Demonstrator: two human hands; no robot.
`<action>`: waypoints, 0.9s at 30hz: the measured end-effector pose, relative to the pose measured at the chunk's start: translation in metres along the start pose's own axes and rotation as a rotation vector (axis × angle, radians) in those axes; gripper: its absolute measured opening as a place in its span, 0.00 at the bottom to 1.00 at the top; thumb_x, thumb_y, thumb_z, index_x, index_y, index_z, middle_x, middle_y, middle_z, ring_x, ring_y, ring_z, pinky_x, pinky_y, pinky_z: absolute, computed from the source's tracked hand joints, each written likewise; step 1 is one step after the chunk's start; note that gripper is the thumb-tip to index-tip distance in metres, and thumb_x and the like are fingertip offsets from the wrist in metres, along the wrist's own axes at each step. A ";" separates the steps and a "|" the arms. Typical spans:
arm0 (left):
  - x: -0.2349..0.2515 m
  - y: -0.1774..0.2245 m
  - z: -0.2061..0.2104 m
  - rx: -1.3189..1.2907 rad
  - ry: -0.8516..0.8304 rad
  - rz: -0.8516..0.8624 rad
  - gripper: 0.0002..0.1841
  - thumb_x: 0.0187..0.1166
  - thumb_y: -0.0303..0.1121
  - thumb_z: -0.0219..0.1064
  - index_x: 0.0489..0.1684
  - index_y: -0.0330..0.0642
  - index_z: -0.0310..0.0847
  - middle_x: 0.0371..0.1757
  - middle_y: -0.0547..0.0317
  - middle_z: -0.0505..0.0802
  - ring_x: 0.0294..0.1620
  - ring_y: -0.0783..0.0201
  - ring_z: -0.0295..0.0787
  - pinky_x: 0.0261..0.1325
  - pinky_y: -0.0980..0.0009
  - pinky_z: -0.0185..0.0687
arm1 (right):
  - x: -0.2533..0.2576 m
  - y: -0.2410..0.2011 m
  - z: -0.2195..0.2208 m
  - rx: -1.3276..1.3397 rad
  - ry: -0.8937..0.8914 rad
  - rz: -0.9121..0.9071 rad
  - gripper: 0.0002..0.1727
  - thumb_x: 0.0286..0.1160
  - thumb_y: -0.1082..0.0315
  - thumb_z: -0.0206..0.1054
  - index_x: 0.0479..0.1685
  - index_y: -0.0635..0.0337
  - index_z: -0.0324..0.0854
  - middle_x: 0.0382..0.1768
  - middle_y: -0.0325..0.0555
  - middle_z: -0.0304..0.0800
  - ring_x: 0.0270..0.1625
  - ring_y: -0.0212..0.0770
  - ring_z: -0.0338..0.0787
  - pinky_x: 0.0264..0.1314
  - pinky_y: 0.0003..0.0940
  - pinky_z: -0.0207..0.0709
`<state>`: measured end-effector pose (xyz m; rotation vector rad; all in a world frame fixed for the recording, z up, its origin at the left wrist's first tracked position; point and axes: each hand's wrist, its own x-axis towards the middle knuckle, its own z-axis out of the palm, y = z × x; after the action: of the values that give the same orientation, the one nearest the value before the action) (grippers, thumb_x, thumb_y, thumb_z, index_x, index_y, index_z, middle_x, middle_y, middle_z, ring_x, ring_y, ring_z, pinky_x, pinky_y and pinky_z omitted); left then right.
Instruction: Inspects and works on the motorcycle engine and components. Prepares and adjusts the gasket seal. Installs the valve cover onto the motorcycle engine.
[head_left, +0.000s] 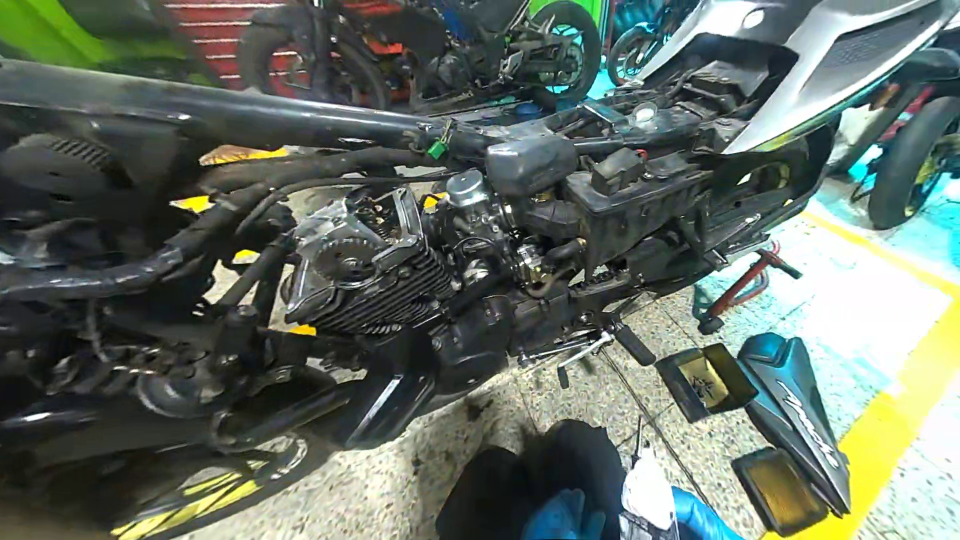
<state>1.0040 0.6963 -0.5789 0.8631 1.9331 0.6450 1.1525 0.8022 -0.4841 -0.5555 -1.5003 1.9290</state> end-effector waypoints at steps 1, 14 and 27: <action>0.001 0.001 0.008 0.078 -0.035 0.006 0.29 0.85 0.49 0.59 0.70 0.30 0.81 0.69 0.35 0.88 0.73 0.42 0.84 0.78 0.42 0.72 | 0.002 -0.001 -0.001 -0.037 0.002 -0.009 0.13 0.64 0.78 0.77 0.47 0.60 0.88 0.46 0.35 0.94 0.47 0.27 0.92 0.54 0.28 0.89; -0.044 0.014 -0.027 -0.485 0.176 0.402 0.35 0.78 0.49 0.70 0.73 0.24 0.74 0.69 0.38 0.86 0.67 0.54 0.84 0.69 0.57 0.81 | 0.022 0.009 -0.014 -0.210 -0.191 0.048 0.10 0.67 0.70 0.79 0.47 0.50 0.91 0.50 0.26 0.92 0.56 0.23 0.89 0.63 0.27 0.85; -0.113 0.026 -0.030 -0.742 0.265 0.491 0.10 0.76 0.22 0.68 0.50 0.25 0.82 0.45 0.50 0.91 0.47 0.70 0.90 0.55 0.72 0.87 | 0.005 0.007 -0.029 -0.306 -0.351 0.052 0.06 0.87 0.65 0.61 0.55 0.44 0.76 0.51 0.32 0.92 0.45 0.27 0.91 0.42 0.24 0.85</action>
<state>1.0257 0.6218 -0.4884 0.7805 1.4917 1.7069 1.1670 0.8248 -0.4986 -0.4001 -2.0436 1.9195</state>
